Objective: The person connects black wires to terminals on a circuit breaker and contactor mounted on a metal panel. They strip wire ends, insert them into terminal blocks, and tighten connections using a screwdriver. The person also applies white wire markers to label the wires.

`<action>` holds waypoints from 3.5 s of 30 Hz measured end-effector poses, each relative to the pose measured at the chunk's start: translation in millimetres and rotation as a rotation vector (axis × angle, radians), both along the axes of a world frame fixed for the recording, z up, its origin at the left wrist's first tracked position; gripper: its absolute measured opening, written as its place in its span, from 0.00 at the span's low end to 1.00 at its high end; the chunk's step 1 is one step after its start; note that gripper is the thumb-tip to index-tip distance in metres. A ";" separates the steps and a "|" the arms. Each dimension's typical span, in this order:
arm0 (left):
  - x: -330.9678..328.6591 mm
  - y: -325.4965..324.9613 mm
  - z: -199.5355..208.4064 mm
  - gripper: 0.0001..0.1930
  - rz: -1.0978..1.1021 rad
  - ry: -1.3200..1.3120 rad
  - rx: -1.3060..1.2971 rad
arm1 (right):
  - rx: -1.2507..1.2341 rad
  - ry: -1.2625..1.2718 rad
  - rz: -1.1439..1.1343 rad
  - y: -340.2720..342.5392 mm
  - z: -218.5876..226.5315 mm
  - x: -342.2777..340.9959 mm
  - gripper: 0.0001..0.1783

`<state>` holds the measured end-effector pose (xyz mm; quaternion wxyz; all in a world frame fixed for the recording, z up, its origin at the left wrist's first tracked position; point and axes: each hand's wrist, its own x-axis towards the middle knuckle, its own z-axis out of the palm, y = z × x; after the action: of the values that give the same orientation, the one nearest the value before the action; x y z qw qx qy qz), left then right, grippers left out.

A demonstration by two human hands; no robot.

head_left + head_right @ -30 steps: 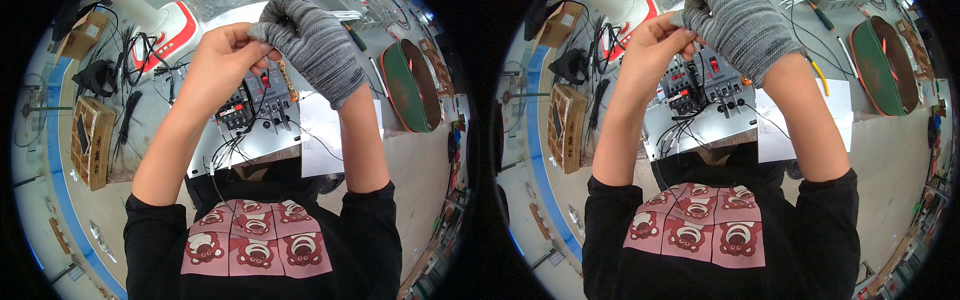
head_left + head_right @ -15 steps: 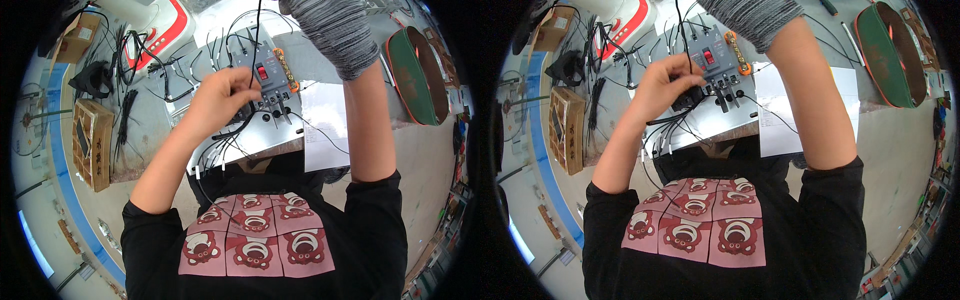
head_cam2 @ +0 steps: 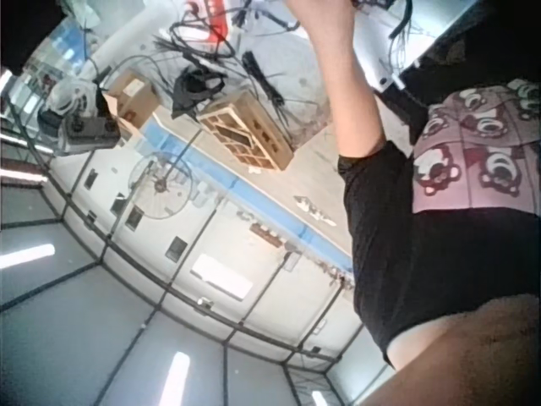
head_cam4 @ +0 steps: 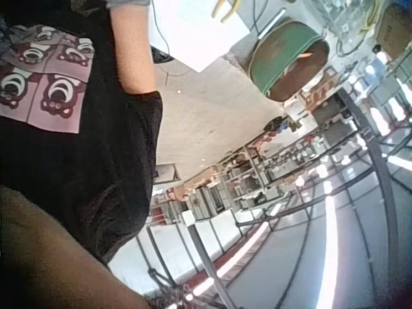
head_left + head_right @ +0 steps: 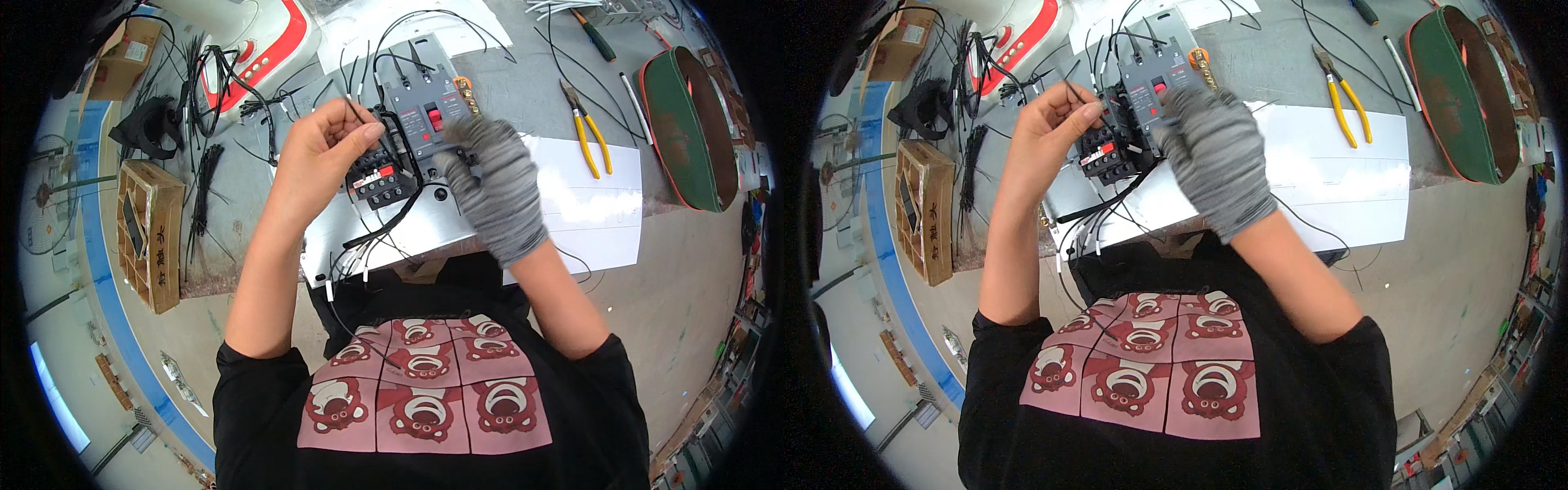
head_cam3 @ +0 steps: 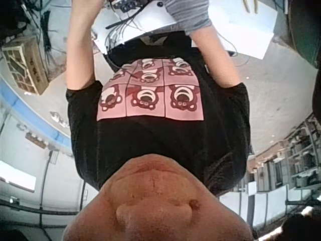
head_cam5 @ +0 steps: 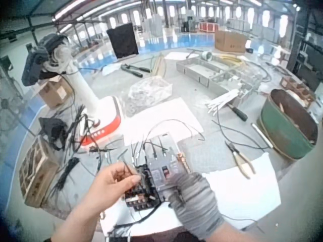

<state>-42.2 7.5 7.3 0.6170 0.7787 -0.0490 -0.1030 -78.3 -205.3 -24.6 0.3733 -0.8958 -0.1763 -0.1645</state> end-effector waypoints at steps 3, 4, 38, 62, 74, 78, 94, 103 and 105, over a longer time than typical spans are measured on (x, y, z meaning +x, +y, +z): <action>3.0 2.4 1.4 0.09 -0.077 0.034 0.130 | -0.082 -0.017 0.070 19.7 -9.2 -15.1 0.12; 4.9 1.3 3.6 0.10 -0.106 0.004 0.206 | -0.097 -0.004 0.065 23.2 -11.4 -17.0 0.11; 86.4 36.2 -37.5 0.13 -0.562 -0.025 0.356 | 0.417 0.472 0.191 13.8 17.6 86.4 0.13; 102.4 41.2 -54.5 0.12 -0.754 -0.152 0.302 | -0.708 0.052 0.156 37.1 -5.3 6.9 0.24; 109.3 35.5 -59.6 0.14 -0.321 0.177 0.018 | -0.822 0.048 0.150 42.6 -13.3 11.8 0.31; 112.0 24.8 -61.0 0.15 -0.351 0.111 0.117 | -0.832 0.028 0.152 40.0 -17.3 11.9 0.33; 101.7 32.2 -66.9 0.05 -0.198 0.198 0.075 | -0.810 0.124 0.166 41.5 -12.1 11.7 0.30; 94.0 34.3 -60.4 0.04 -0.153 0.163 0.238 | -0.779 0.169 0.176 41.5 -7.8 11.0 0.28; 99.0 39.0 -63.7 0.04 -0.191 0.230 0.105 | -0.777 0.174 0.180 41.7 -6.7 12.0 0.28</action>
<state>56.8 46.6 -56.4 0.5644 0.7846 -0.0463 -0.2523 -66.3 -163.6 -31.4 0.0335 -0.9617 -0.2709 0.0239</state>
